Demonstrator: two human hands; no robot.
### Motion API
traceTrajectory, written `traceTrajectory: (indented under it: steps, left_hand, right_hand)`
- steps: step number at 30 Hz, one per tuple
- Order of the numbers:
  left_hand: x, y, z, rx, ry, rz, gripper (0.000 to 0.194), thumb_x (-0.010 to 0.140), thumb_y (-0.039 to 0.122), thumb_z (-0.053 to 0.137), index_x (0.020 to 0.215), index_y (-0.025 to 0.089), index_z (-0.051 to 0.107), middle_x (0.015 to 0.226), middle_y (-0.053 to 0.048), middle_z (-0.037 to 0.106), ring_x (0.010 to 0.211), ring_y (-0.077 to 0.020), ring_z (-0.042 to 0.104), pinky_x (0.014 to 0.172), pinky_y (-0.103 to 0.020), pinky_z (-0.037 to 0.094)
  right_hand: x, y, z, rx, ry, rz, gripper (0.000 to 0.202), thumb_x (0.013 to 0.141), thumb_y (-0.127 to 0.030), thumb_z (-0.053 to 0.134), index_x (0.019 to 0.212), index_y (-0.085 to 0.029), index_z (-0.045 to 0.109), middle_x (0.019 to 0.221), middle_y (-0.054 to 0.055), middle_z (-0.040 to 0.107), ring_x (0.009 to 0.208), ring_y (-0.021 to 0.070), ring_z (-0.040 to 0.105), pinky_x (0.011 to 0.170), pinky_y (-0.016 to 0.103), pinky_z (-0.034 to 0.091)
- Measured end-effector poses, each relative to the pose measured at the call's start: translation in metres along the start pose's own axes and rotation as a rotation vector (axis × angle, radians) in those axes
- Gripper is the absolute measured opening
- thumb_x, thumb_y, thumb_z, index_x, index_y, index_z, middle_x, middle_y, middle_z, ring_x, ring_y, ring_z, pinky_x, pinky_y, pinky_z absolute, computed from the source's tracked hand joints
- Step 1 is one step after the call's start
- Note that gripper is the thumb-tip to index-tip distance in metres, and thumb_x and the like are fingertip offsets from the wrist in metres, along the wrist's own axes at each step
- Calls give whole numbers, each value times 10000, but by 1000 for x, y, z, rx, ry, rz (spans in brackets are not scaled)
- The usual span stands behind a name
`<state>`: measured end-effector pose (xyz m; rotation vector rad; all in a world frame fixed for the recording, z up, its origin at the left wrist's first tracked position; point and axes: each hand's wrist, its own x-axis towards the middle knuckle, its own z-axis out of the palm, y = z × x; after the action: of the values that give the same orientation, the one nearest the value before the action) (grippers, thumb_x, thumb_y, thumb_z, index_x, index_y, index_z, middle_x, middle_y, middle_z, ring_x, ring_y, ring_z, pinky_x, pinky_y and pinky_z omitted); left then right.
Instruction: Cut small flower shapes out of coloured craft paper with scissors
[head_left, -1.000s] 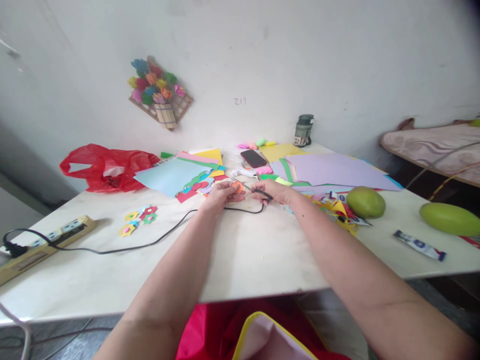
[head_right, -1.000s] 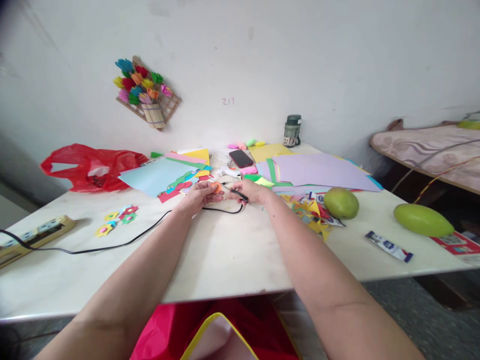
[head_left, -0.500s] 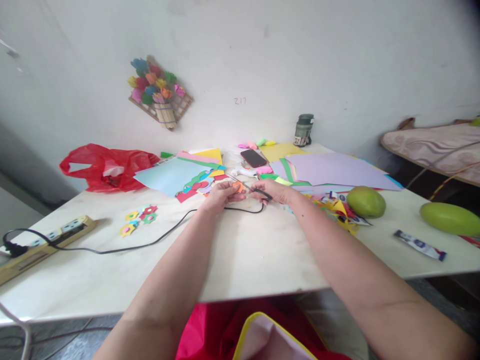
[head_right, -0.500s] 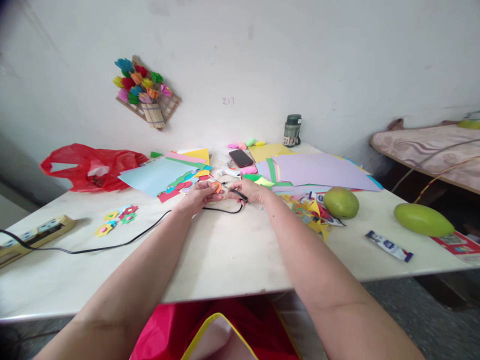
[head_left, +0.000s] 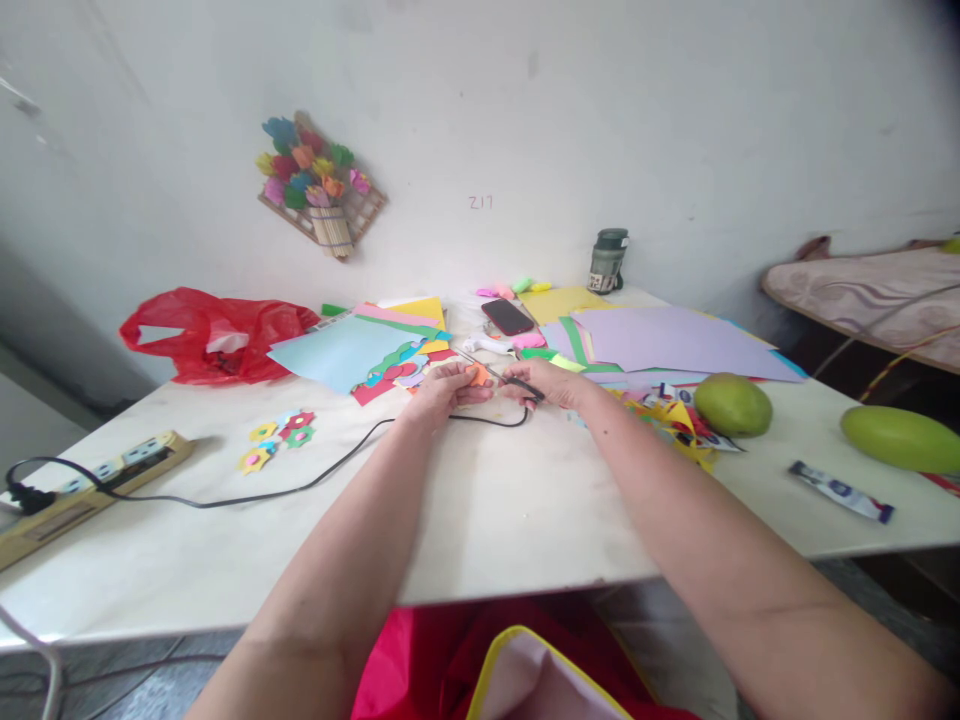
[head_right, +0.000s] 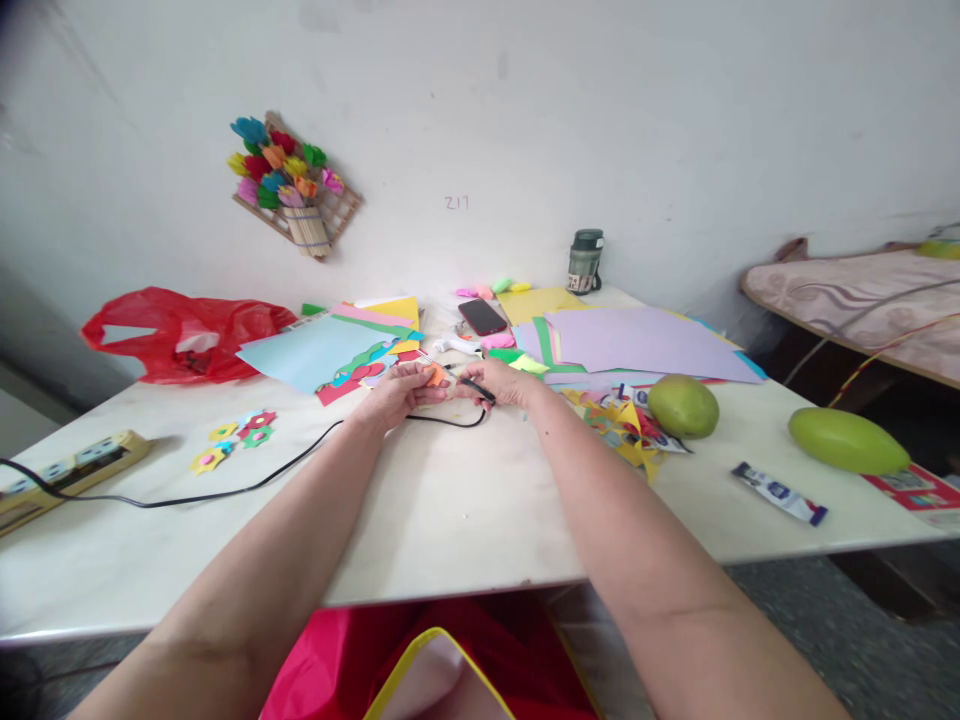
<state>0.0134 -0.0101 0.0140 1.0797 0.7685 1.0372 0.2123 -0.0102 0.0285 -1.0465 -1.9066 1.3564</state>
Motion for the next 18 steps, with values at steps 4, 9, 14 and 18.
traceTrajectory:
  steps: [4, 9, 14, 18]
  left_hand:
    - [0, 0, 0, -5, -3, -5, 195, 694, 198, 736, 716, 126, 556, 686, -81, 704, 582, -182, 691, 631, -279, 571]
    - [0, 0, 1, -3, 22, -1, 174, 679, 185, 731, 727, 119, 578, 705, -88, 707, 580, -188, 690, 637, -289, 571]
    - [-1, 0, 0, 18, 37, 11, 202, 662, 199, 751, 681, 124, 564, 651, -53, 686, 549, -171, 680, 624, -270, 564]
    - [-1, 0, 0, 41, 29, 13, 194, 668, 210, 744, 682, 120, 572, 653, -59, 689, 526, -153, 667, 614, -258, 556]
  right_hand:
    - [0, 1, -1, -19, 2, -10, 168, 749, -250, 653, 674, -140, 550, 480, -59, 440, 405, 46, 399, 368, 162, 366]
    - [0, 2, -1, -59, -2, -13, 233, 723, -303, 695, 661, -143, 538, 474, -65, 425, 394, 44, 391, 361, 166, 341]
    - [0, -1, -1, -57, 1, -6, 236, 694, -302, 722, 663, -142, 551, 472, -62, 442, 393, 48, 400, 363, 171, 342]
    - [-3, -6, 1, -34, 15, 26, 189, 725, -241, 684, 641, -141, 548, 469, -56, 457, 379, 43, 400, 369, 170, 361]
